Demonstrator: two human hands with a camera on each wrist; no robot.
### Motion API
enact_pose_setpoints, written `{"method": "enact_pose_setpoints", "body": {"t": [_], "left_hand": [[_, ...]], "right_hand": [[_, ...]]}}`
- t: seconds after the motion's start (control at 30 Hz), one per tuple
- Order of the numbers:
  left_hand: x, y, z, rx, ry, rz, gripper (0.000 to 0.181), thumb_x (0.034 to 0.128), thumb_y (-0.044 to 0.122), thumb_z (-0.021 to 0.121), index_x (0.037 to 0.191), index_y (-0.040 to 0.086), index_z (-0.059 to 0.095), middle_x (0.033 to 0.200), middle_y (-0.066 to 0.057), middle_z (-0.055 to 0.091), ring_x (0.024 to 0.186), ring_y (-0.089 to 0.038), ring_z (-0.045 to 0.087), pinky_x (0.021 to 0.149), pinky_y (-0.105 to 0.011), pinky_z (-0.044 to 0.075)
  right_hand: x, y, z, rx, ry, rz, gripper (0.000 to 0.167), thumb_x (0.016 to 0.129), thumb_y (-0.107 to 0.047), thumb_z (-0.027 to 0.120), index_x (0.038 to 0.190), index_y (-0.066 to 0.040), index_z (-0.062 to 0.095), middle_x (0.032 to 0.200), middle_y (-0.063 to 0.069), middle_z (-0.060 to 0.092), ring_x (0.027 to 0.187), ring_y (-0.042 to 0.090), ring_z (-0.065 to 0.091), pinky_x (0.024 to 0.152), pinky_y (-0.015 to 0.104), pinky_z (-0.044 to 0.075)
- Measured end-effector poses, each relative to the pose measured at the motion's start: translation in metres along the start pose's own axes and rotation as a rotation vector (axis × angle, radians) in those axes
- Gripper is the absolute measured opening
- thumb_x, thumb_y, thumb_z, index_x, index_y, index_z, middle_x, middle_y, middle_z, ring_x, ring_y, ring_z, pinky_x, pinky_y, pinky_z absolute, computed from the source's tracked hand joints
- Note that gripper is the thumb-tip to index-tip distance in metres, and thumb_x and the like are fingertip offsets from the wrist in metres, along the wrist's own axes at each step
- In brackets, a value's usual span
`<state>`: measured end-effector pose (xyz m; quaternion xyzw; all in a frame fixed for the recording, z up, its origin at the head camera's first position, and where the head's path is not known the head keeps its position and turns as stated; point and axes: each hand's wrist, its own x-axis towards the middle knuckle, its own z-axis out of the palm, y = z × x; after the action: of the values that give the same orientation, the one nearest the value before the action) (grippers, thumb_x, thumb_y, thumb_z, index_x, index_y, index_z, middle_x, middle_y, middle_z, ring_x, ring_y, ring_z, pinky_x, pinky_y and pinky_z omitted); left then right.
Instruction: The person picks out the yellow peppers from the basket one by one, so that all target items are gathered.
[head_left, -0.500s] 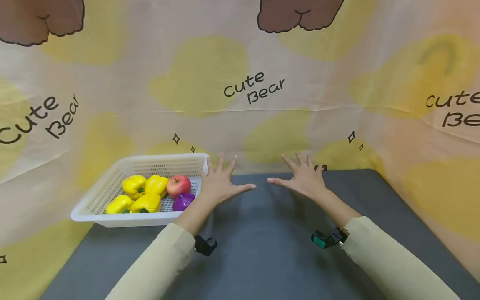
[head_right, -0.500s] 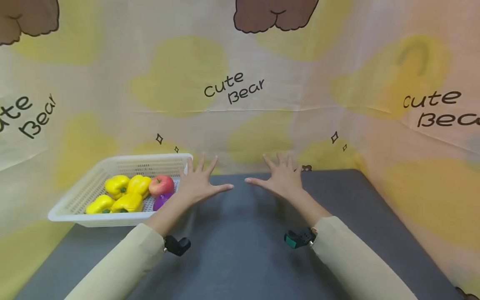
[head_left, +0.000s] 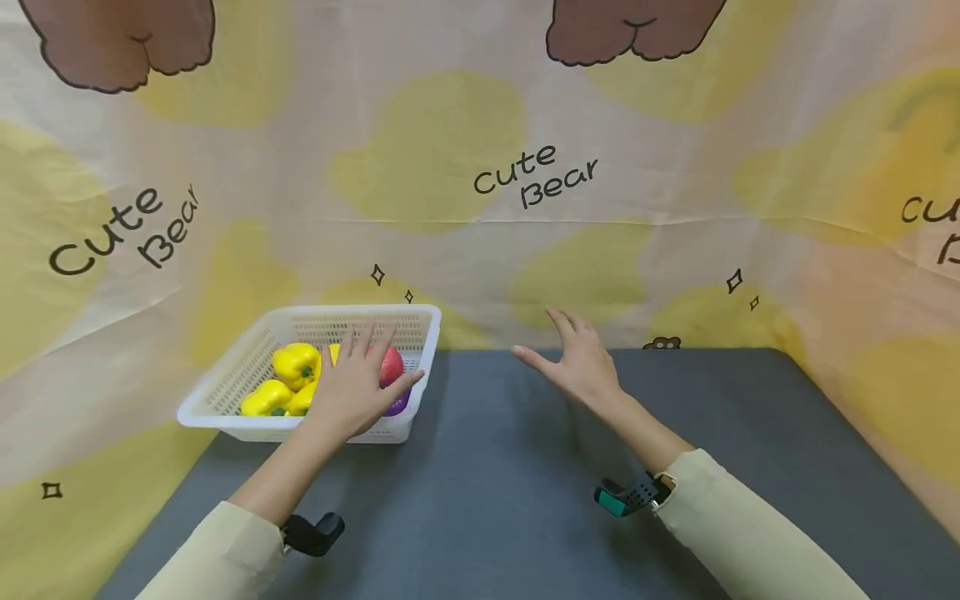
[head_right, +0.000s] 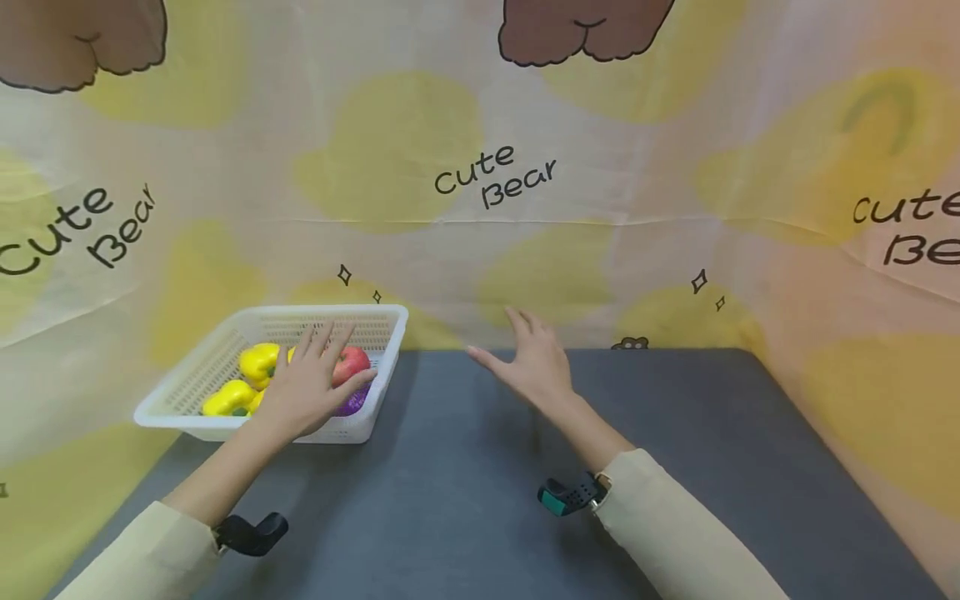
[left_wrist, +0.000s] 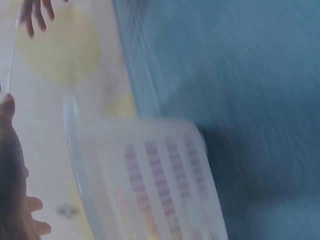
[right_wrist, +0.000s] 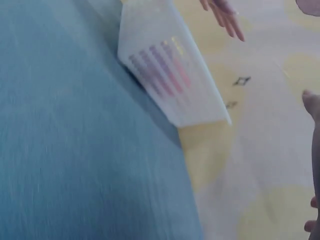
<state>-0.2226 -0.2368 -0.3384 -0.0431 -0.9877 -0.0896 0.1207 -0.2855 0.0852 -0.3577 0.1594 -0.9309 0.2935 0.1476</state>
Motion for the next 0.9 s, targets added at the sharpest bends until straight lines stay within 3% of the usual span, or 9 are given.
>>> {"method": "enact_pose_setpoints", "body": {"t": [0.1,0.23,0.37,0.47,0.6,0.67,0.9], "left_hand": [[-0.009,-0.027,-0.008,0.0,0.045,-0.02,0.086,0.0945,0.064,0.051,0.162,0.017,0.024,0.165,-0.025,0.023,0.15,-0.052,0.019,0.116,-0.077,0.011],[-0.022,-0.066,-0.018,-0.01,0.12,-0.051,0.066,0.0994,0.034,0.054,0.155,0.005,0.033,0.157,-0.032,0.031,0.145,-0.055,0.026,0.113,-0.079,0.017],[-0.036,-0.107,-0.024,-0.024,0.188,-0.109,0.055,0.0947,0.011,0.048,0.146,-0.004,0.039,0.15,-0.038,0.035,0.138,-0.059,0.031,0.108,-0.079,0.022],[-0.045,-0.134,-0.025,-0.041,0.212,-0.182,0.052,0.0947,0.009,0.045,0.144,-0.008,0.041,0.146,-0.041,0.038,0.133,-0.061,0.034,0.106,-0.077,0.025],[-0.054,-0.161,-0.022,-0.088,0.157,-0.331,0.055,0.0988,0.018,0.042,0.146,-0.009,0.038,0.144,-0.042,0.038,0.129,-0.062,0.036,0.104,-0.074,0.03],[-0.056,-0.172,-0.02,-0.108,0.151,-0.374,0.056,0.0995,0.021,0.043,0.147,-0.009,0.038,0.144,-0.041,0.039,0.127,-0.062,0.037,0.102,-0.073,0.033],[-0.058,-0.202,-0.019,-0.206,0.176,-0.392,0.052,0.0994,0.016,0.041,0.144,-0.009,0.042,0.141,-0.044,0.041,0.127,-0.062,0.037,0.1,-0.072,0.033]], "right_hand": [[0.0,-0.011,0.01,0.069,0.048,-0.01,0.084,0.089,-0.065,0.063,0.157,-0.023,0.036,0.16,0.012,0.04,0.145,0.039,0.041,0.097,0.065,0.049],[0.001,-0.026,0.024,0.169,0.093,-0.027,0.08,0.089,-0.06,0.066,0.155,-0.021,0.04,0.156,0.011,0.045,0.141,0.037,0.046,0.096,0.064,0.05],[0.003,-0.041,0.041,0.298,0.095,-0.013,0.076,0.091,-0.056,0.066,0.154,-0.022,0.04,0.156,0.011,0.045,0.14,0.037,0.047,0.099,0.064,0.049],[0.004,-0.055,0.055,0.37,0.078,0.012,0.077,0.09,-0.057,0.066,0.155,-0.025,0.039,0.157,0.008,0.044,0.142,0.036,0.046,0.102,0.065,0.046],[0.003,-0.071,0.077,0.419,0.049,0.033,0.079,0.089,-0.056,0.068,0.155,-0.025,0.039,0.156,0.007,0.045,0.143,0.035,0.046,0.106,0.065,0.044],[0.002,-0.079,0.086,0.434,0.034,0.033,0.079,0.089,-0.055,0.068,0.155,-0.023,0.039,0.156,0.008,0.046,0.143,0.034,0.046,0.108,0.064,0.043],[0.005,-0.101,0.108,0.507,-0.023,0.009,0.077,0.09,-0.049,0.068,0.154,-0.017,0.041,0.156,0.013,0.046,0.143,0.037,0.044,0.111,0.064,0.04]]}}
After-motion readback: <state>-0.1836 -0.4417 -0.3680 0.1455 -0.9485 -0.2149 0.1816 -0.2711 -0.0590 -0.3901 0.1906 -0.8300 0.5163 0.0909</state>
